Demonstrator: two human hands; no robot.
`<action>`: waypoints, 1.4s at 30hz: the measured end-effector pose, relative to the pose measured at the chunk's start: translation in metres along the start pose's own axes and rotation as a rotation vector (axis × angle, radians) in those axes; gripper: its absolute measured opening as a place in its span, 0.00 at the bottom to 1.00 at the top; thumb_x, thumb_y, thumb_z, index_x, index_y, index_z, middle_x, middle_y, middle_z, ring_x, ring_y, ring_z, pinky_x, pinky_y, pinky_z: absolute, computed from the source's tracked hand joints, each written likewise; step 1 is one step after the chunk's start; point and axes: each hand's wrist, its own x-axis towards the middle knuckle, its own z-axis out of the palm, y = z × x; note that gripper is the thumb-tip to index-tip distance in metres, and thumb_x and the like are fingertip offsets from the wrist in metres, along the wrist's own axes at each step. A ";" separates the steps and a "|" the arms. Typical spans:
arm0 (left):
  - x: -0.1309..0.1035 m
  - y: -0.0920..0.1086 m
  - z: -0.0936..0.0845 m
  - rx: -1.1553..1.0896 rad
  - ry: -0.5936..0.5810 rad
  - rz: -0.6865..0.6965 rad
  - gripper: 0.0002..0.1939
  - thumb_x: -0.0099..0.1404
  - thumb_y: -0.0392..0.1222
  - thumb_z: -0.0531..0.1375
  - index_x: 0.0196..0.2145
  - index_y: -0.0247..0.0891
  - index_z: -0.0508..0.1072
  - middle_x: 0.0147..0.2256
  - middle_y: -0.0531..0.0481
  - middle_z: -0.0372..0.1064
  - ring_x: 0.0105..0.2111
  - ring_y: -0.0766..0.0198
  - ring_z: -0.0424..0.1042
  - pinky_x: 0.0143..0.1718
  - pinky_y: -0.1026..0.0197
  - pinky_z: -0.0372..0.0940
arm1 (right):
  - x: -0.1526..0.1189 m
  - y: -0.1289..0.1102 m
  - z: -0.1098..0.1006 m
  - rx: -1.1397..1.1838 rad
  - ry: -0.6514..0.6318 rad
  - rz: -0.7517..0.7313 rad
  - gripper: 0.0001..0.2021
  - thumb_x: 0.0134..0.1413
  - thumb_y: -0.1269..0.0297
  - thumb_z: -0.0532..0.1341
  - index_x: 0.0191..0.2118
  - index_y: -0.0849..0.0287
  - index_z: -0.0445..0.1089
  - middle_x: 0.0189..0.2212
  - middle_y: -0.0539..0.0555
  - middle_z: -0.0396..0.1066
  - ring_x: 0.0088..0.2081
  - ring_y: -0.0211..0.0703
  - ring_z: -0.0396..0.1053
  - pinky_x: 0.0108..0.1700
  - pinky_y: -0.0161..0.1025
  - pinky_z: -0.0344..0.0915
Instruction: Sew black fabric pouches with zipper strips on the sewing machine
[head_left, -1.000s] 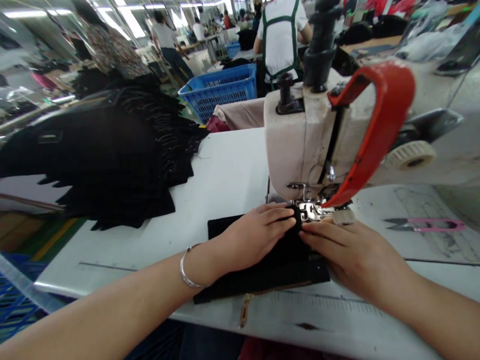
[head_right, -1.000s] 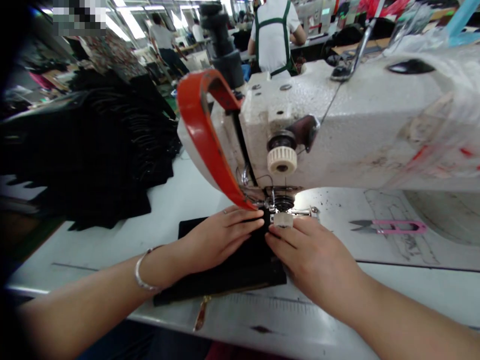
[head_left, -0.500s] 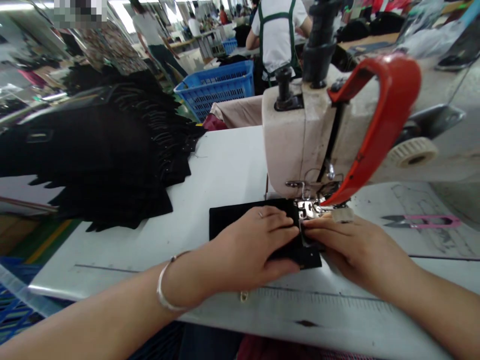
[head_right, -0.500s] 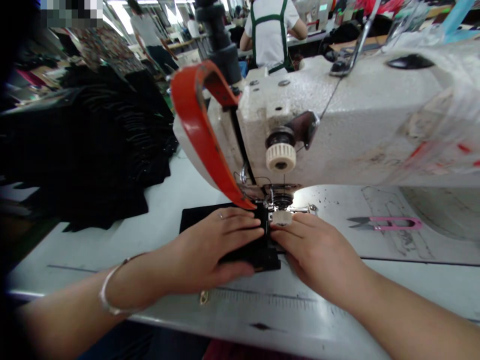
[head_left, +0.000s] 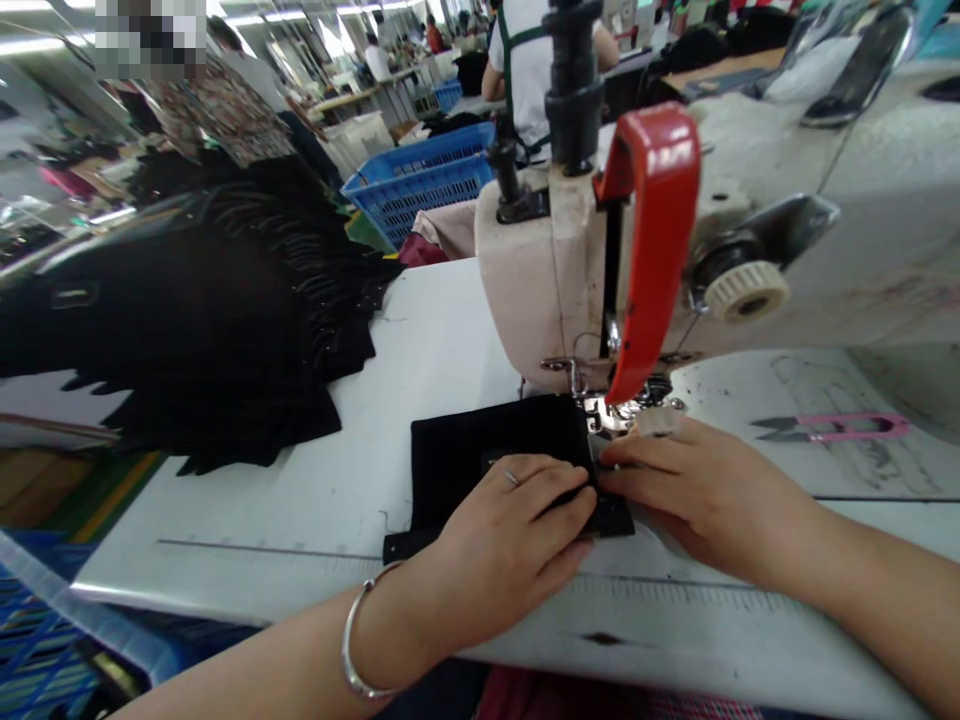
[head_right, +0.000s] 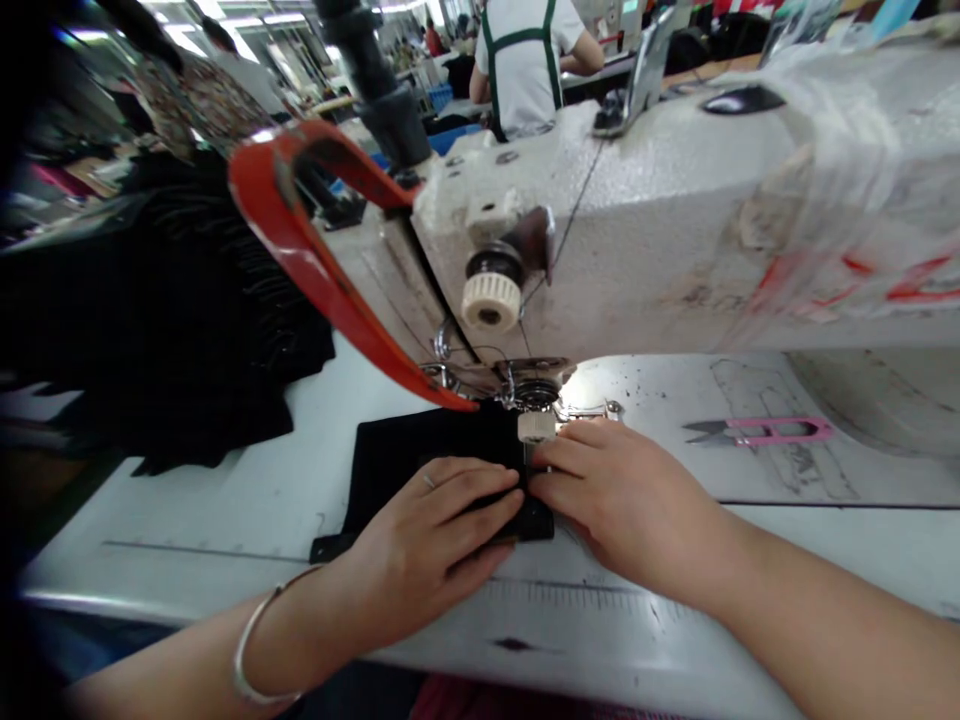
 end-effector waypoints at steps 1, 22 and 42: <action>0.000 0.000 0.001 -0.001 0.001 0.002 0.15 0.72 0.40 0.61 0.53 0.31 0.72 0.50 0.43 0.73 0.53 0.55 0.70 0.56 0.51 0.70 | 0.000 -0.001 0.001 -0.009 0.008 0.002 0.13 0.63 0.76 0.55 0.48 0.61 0.73 0.48 0.57 0.76 0.46 0.52 0.72 0.47 0.51 0.72; -0.001 -0.011 0.001 -0.023 -0.040 0.045 0.14 0.72 0.40 0.59 0.52 0.31 0.72 0.56 0.39 0.71 0.62 0.55 0.66 0.67 0.51 0.62 | 0.000 -0.006 0.004 -0.076 0.012 0.037 0.19 0.61 0.78 0.53 0.56 0.63 0.67 0.51 0.57 0.76 0.47 0.50 0.72 0.50 0.48 0.70; 0.029 -0.057 0.012 -0.007 0.118 0.113 0.10 0.68 0.39 0.59 0.46 0.35 0.75 0.48 0.43 0.76 0.50 0.57 0.74 0.56 0.49 0.71 | 0.004 -0.002 0.007 -0.090 -0.010 0.207 0.22 0.61 0.75 0.54 0.60 0.64 0.68 0.45 0.63 0.73 0.43 0.56 0.71 0.43 0.53 0.73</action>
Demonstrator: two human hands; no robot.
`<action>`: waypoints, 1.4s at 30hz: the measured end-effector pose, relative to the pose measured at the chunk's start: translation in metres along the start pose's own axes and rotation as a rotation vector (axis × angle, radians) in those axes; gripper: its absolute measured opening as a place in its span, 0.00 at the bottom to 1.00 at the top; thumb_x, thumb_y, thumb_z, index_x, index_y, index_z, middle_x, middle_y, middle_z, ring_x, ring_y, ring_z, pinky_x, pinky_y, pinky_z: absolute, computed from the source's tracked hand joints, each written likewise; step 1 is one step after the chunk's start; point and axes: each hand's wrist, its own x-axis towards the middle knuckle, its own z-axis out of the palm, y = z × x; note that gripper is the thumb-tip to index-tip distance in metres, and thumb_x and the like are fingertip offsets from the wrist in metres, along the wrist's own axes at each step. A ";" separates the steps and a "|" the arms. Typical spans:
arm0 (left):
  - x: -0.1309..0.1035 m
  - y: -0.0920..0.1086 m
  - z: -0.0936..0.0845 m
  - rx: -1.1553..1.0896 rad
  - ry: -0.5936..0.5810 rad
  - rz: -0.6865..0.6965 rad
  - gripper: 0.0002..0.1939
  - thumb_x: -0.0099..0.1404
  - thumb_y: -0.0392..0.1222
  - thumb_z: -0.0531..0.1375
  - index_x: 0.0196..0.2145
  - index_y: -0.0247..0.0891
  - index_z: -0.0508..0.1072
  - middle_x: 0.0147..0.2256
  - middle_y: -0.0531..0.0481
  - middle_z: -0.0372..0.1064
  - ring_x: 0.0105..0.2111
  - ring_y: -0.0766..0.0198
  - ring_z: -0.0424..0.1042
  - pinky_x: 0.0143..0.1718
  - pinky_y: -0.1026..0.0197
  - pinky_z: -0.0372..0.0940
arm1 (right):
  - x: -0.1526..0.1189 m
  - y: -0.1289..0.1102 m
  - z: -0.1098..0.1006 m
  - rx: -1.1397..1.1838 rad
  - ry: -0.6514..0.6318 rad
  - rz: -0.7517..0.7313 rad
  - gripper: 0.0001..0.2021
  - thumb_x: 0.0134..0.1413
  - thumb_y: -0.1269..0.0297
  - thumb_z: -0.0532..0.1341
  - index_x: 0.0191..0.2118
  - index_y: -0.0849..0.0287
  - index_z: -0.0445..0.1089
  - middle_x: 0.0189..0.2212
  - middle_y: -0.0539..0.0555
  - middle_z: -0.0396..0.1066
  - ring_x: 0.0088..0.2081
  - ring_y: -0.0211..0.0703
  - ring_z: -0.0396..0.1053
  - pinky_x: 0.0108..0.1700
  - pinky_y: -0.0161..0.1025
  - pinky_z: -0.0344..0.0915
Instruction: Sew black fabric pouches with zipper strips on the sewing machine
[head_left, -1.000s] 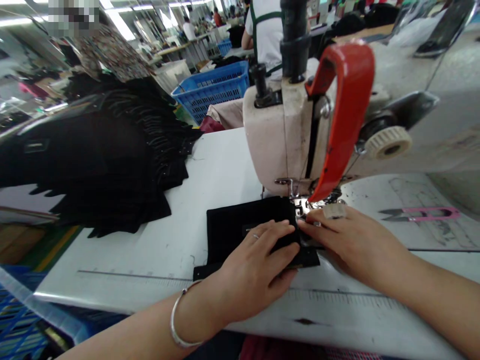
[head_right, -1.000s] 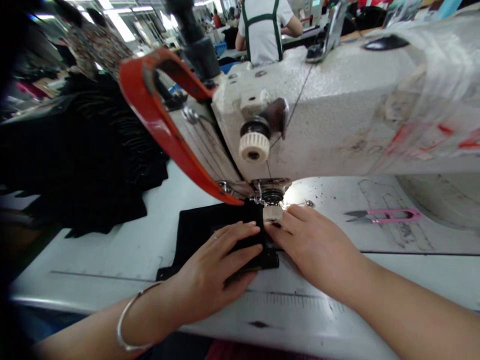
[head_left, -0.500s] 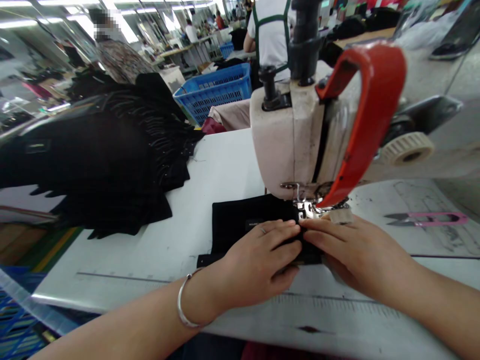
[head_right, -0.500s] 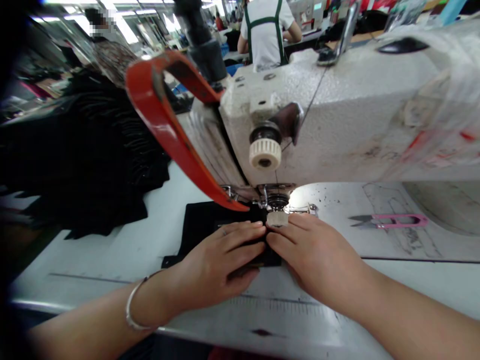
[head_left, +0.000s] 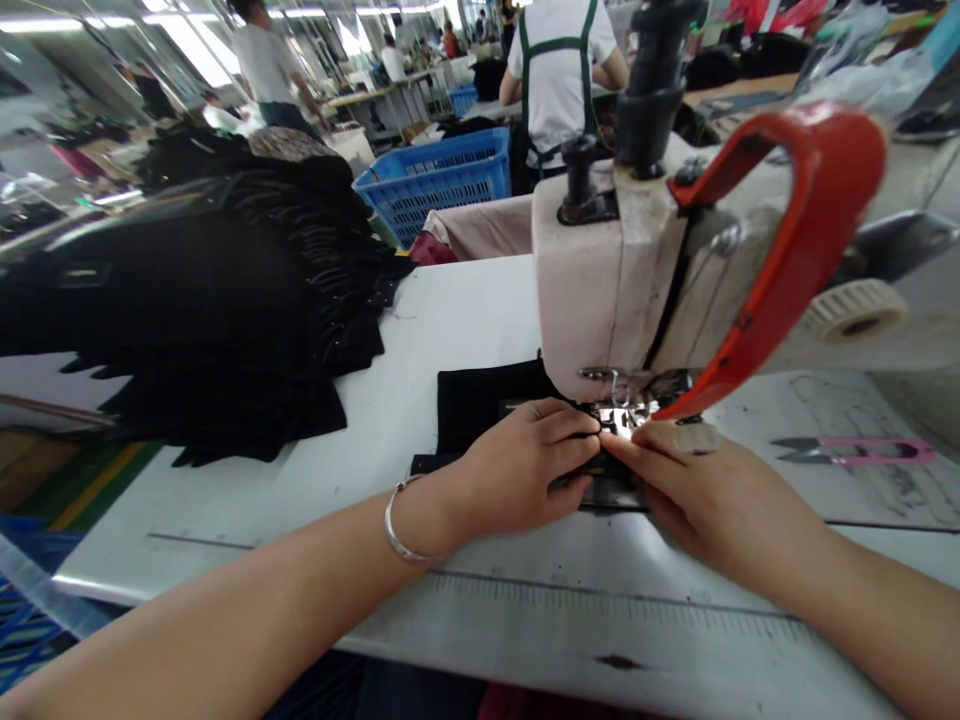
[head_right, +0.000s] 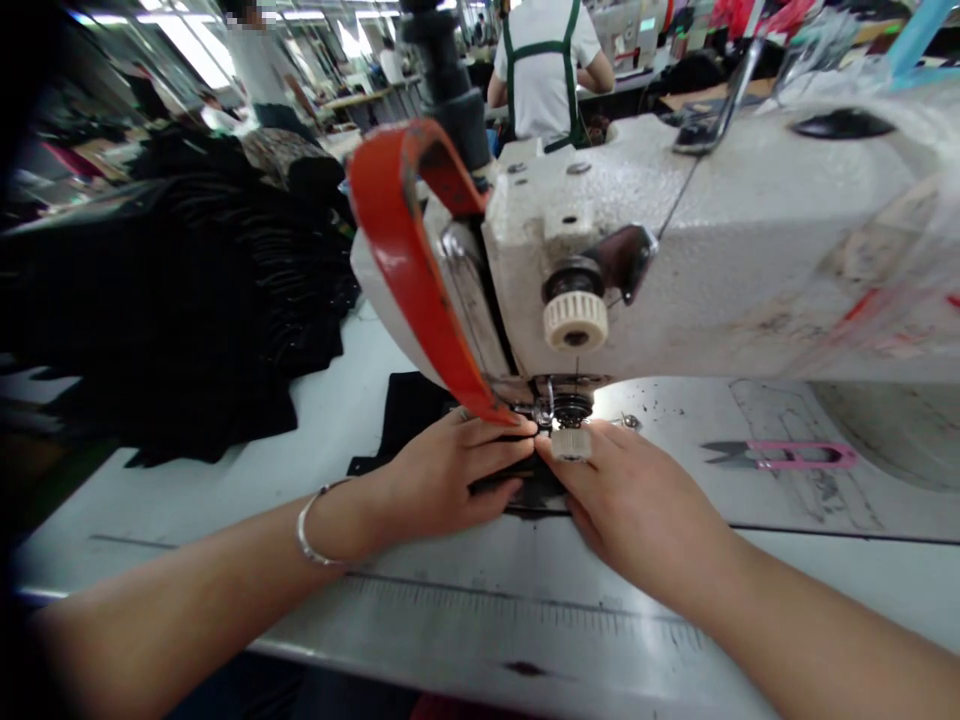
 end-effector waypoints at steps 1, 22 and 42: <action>0.001 -0.001 0.000 0.002 -0.002 0.005 0.10 0.68 0.39 0.59 0.45 0.35 0.75 0.47 0.43 0.76 0.49 0.57 0.74 0.56 0.49 0.71 | 0.000 0.000 -0.001 0.014 0.006 0.001 0.22 0.61 0.75 0.54 0.60 0.63 0.67 0.46 0.63 0.73 0.44 0.56 0.71 0.43 0.53 0.73; 0.003 -0.030 -0.011 0.006 0.000 0.102 0.08 0.72 0.40 0.59 0.44 0.37 0.77 0.41 0.48 0.78 0.44 0.62 0.77 0.50 0.56 0.73 | 0.003 0.020 -0.010 -0.047 0.113 0.155 0.06 0.64 0.66 0.58 0.36 0.59 0.71 0.40 0.60 0.73 0.43 0.54 0.69 0.43 0.51 0.68; -0.006 0.017 -0.007 0.100 0.026 -0.034 0.09 0.74 0.33 0.55 0.45 0.35 0.75 0.45 0.46 0.77 0.45 0.62 0.76 0.49 0.56 0.74 | 0.003 -0.002 -0.012 0.099 0.107 -0.003 0.10 0.65 0.70 0.57 0.48 0.59 0.73 0.42 0.58 0.76 0.42 0.51 0.72 0.42 0.49 0.72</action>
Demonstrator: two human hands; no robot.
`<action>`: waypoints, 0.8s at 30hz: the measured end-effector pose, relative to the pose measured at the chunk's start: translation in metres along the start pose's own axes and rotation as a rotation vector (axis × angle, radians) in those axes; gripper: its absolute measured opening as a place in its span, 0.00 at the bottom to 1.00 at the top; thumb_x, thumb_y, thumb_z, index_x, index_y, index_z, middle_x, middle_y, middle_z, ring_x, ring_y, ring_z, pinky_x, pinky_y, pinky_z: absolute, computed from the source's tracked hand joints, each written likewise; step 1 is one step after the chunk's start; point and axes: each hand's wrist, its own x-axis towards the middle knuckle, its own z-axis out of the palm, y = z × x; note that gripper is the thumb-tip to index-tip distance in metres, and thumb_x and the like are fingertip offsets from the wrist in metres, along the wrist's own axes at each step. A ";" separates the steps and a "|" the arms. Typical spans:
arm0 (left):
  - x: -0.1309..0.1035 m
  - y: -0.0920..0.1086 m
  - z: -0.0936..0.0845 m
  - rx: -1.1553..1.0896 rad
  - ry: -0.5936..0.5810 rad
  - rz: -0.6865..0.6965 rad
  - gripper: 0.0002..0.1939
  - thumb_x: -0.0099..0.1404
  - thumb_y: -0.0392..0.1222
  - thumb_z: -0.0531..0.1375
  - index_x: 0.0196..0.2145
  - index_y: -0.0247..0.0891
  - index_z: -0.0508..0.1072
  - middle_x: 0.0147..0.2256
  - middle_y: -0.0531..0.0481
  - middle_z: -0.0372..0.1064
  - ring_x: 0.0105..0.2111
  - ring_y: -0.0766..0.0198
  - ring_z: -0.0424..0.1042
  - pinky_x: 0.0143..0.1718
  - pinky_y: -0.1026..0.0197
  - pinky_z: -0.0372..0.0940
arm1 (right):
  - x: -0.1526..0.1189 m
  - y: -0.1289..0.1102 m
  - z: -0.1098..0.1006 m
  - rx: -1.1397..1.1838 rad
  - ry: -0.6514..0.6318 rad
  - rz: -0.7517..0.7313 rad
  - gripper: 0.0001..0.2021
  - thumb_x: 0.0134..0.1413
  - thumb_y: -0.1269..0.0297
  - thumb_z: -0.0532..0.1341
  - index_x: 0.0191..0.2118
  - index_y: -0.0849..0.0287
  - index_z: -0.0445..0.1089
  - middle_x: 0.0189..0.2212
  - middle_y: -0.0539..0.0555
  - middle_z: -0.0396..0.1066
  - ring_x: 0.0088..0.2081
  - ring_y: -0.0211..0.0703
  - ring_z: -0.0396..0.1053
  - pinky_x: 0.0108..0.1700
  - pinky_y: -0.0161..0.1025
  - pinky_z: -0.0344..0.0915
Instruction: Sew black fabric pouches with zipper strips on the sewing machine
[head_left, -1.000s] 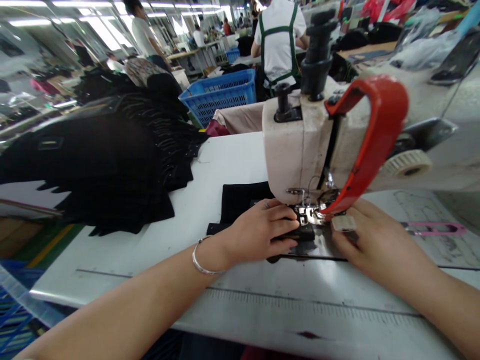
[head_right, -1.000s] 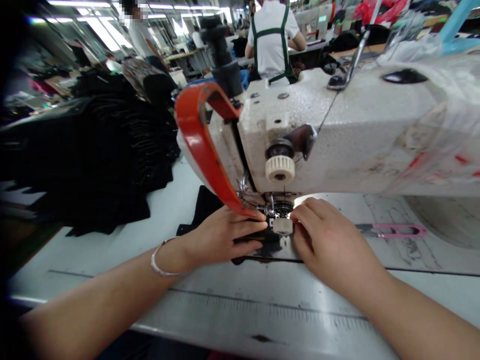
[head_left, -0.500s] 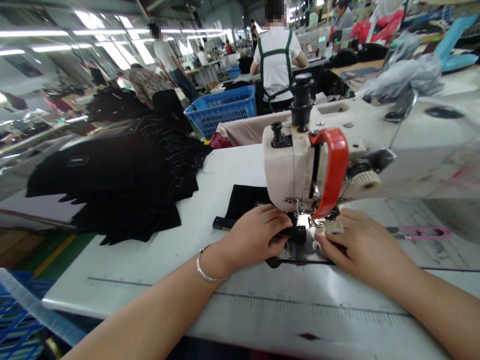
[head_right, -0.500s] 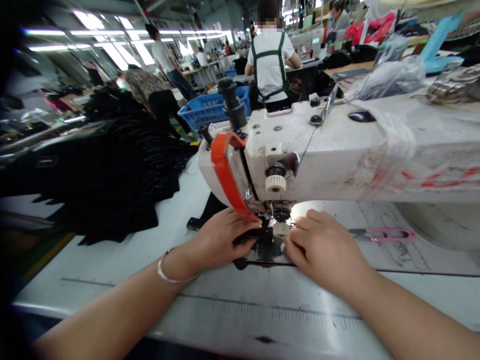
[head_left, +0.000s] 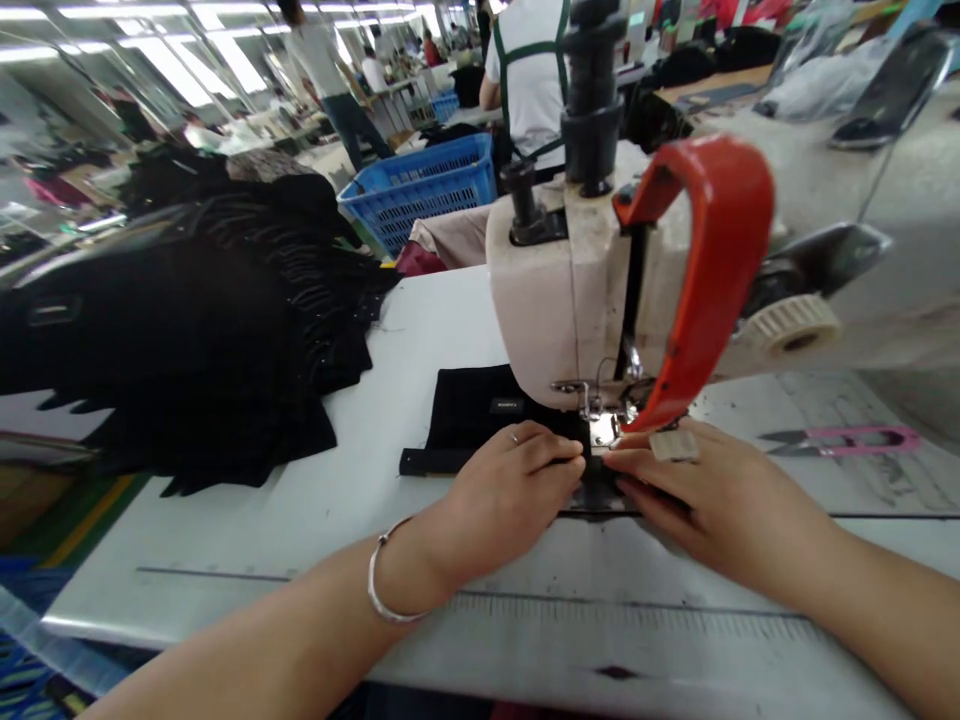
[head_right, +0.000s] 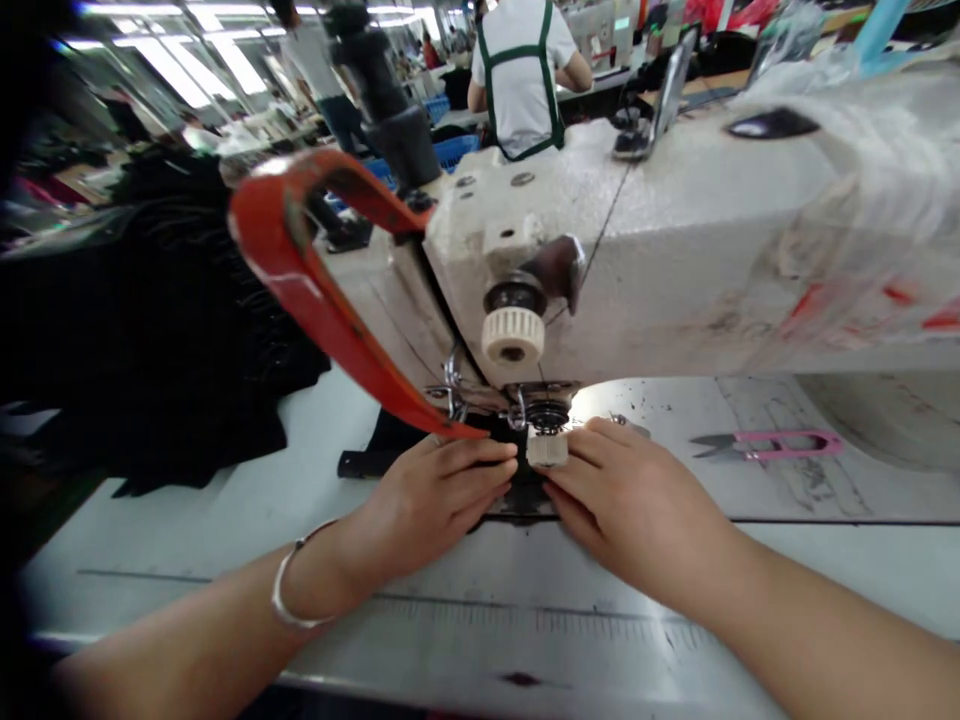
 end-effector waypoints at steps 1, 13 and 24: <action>0.000 0.000 0.000 0.001 0.008 -0.006 0.08 0.74 0.32 0.56 0.45 0.35 0.75 0.45 0.46 0.78 0.45 0.63 0.76 0.50 0.57 0.74 | 0.000 0.000 0.002 -0.002 0.003 0.008 0.09 0.65 0.70 0.57 0.48 0.59 0.72 0.42 0.57 0.76 0.42 0.51 0.72 0.43 0.48 0.72; -0.001 -0.001 0.002 -0.064 0.056 -0.050 0.07 0.72 0.37 0.61 0.46 0.36 0.76 0.44 0.48 0.79 0.44 0.62 0.77 0.49 0.57 0.75 | 0.003 0.001 0.010 0.117 -0.096 0.162 0.09 0.63 0.68 0.59 0.49 0.56 0.67 0.46 0.57 0.74 0.46 0.52 0.71 0.46 0.48 0.70; 0.010 0.004 0.006 -0.072 0.035 -0.121 0.09 0.66 0.33 0.62 0.45 0.33 0.71 0.40 0.45 0.77 0.41 0.57 0.77 0.48 0.54 0.74 | 0.003 0.002 0.013 -0.069 -0.032 0.110 0.07 0.64 0.65 0.58 0.44 0.60 0.71 0.39 0.60 0.75 0.40 0.54 0.72 0.40 0.49 0.70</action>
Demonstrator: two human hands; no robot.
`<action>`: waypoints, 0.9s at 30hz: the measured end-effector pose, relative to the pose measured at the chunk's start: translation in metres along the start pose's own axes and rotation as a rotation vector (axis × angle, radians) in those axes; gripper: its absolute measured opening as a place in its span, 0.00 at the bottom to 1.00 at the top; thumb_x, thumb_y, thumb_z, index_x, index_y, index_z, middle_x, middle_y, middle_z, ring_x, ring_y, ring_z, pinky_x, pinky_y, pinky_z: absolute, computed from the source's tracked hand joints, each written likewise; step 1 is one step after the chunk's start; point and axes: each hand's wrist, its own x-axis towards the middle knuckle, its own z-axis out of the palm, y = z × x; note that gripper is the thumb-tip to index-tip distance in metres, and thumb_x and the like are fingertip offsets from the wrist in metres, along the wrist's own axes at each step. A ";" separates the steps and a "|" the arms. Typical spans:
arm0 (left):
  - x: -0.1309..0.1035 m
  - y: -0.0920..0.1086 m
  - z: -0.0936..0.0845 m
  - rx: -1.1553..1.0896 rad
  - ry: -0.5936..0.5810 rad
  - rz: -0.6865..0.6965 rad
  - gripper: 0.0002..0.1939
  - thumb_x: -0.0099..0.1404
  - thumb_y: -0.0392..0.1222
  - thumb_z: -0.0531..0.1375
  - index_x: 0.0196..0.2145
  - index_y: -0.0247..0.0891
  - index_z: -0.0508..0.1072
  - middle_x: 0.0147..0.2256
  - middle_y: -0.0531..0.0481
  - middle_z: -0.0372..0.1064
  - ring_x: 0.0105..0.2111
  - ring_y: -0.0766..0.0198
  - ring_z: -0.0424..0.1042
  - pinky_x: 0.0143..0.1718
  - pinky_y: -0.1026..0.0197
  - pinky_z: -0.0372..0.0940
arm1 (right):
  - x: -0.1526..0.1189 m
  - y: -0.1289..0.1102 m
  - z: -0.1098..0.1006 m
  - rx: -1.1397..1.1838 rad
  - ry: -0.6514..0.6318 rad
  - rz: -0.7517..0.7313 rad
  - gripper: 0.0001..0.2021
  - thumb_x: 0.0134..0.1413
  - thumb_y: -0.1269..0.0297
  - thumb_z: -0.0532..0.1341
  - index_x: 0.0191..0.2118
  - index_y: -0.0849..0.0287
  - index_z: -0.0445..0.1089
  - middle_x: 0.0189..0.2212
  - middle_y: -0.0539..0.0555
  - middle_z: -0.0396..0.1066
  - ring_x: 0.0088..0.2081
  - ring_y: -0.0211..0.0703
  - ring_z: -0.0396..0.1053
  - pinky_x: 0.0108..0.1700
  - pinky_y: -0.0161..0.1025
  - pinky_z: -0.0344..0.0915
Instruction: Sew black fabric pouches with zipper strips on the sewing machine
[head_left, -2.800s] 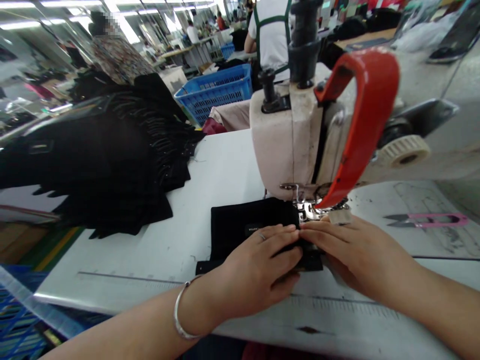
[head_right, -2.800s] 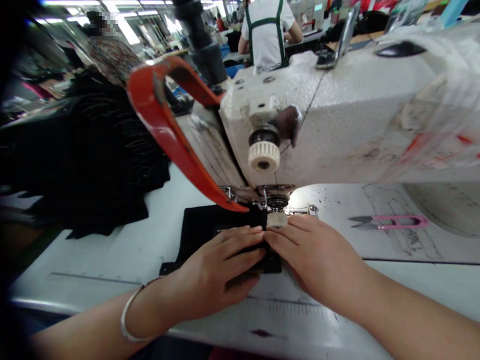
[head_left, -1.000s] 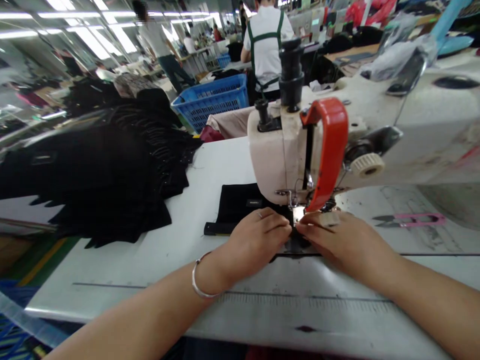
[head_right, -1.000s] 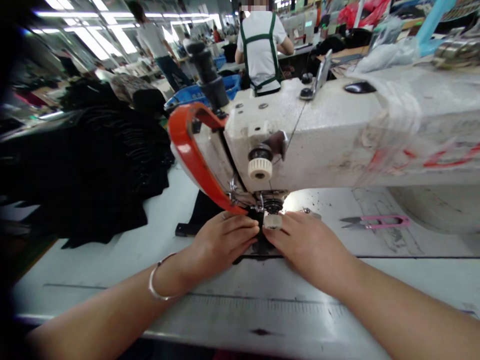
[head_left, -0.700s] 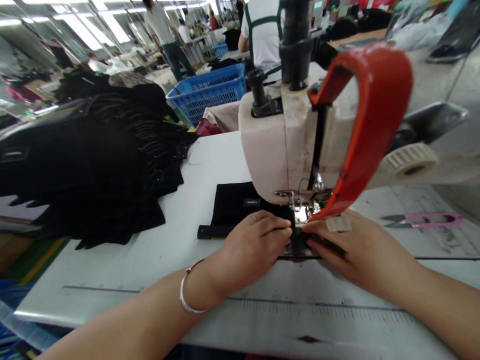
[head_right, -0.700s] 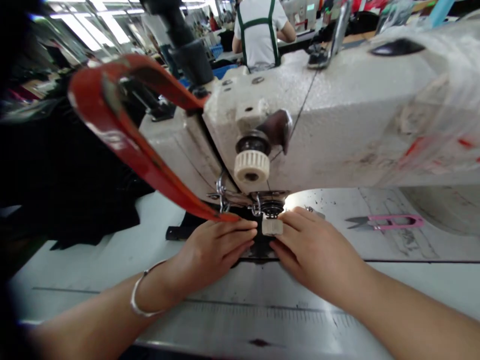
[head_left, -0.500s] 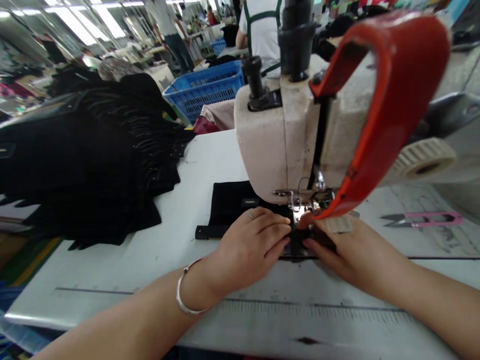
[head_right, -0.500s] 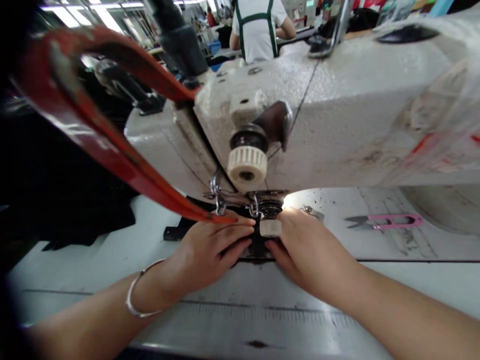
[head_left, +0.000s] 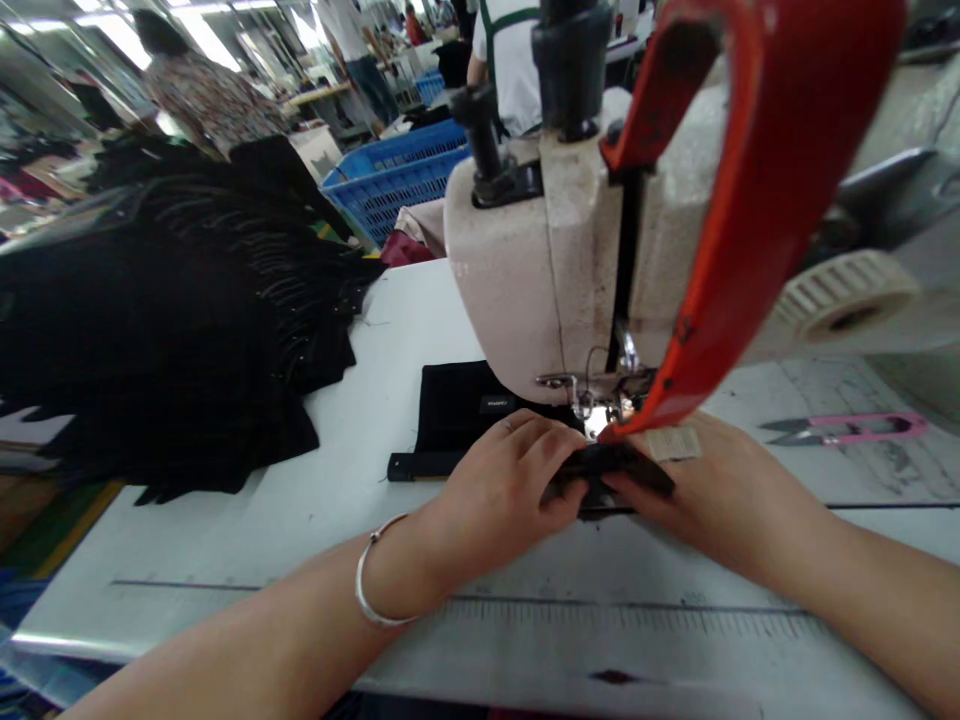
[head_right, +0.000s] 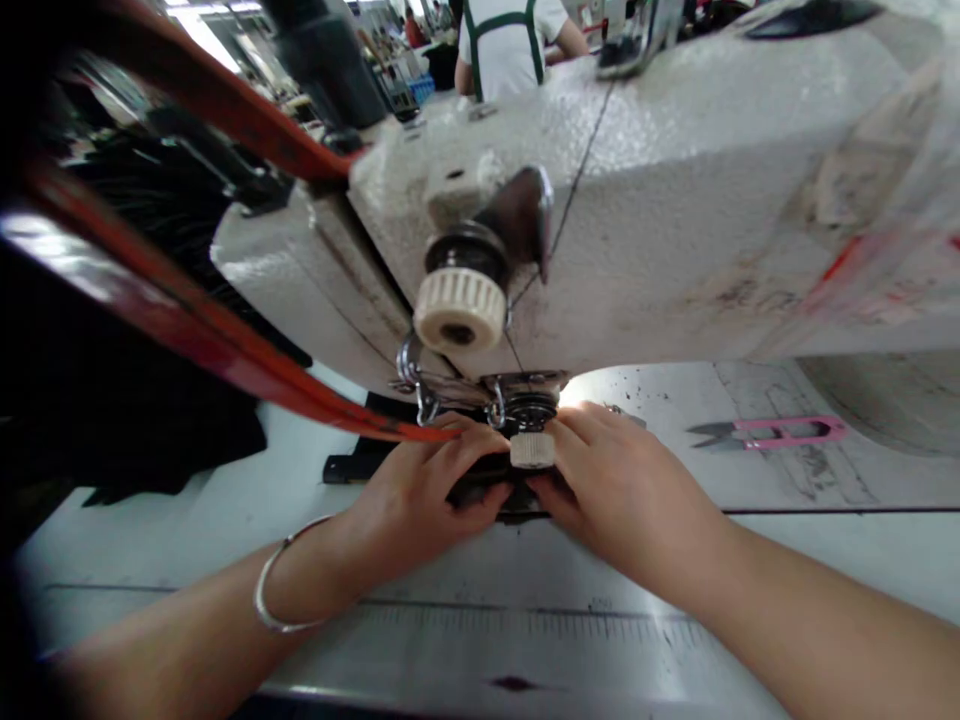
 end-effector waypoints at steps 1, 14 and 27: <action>0.001 -0.001 0.000 0.005 -0.005 0.003 0.09 0.66 0.34 0.63 0.45 0.33 0.72 0.40 0.45 0.78 0.41 0.57 0.77 0.48 0.53 0.74 | 0.001 0.001 0.000 -0.007 0.013 -0.022 0.08 0.64 0.66 0.58 0.44 0.61 0.71 0.38 0.61 0.75 0.38 0.53 0.72 0.39 0.48 0.69; 0.012 -0.013 -0.002 -0.171 -0.055 -0.324 0.12 0.58 0.29 0.69 0.39 0.38 0.76 0.34 0.54 0.79 0.34 0.62 0.78 0.37 0.62 0.73 | 0.019 0.010 0.004 -0.056 0.101 -0.001 0.05 0.63 0.67 0.61 0.40 0.59 0.75 0.37 0.55 0.77 0.37 0.47 0.71 0.40 0.43 0.66; -0.008 -0.008 -0.003 -0.071 -0.017 0.071 0.05 0.71 0.34 0.62 0.44 0.36 0.76 0.41 0.48 0.76 0.43 0.63 0.75 0.50 0.57 0.71 | 0.003 -0.001 -0.010 0.088 0.031 -0.022 0.10 0.63 0.68 0.58 0.43 0.63 0.75 0.40 0.60 0.75 0.38 0.52 0.68 0.42 0.49 0.67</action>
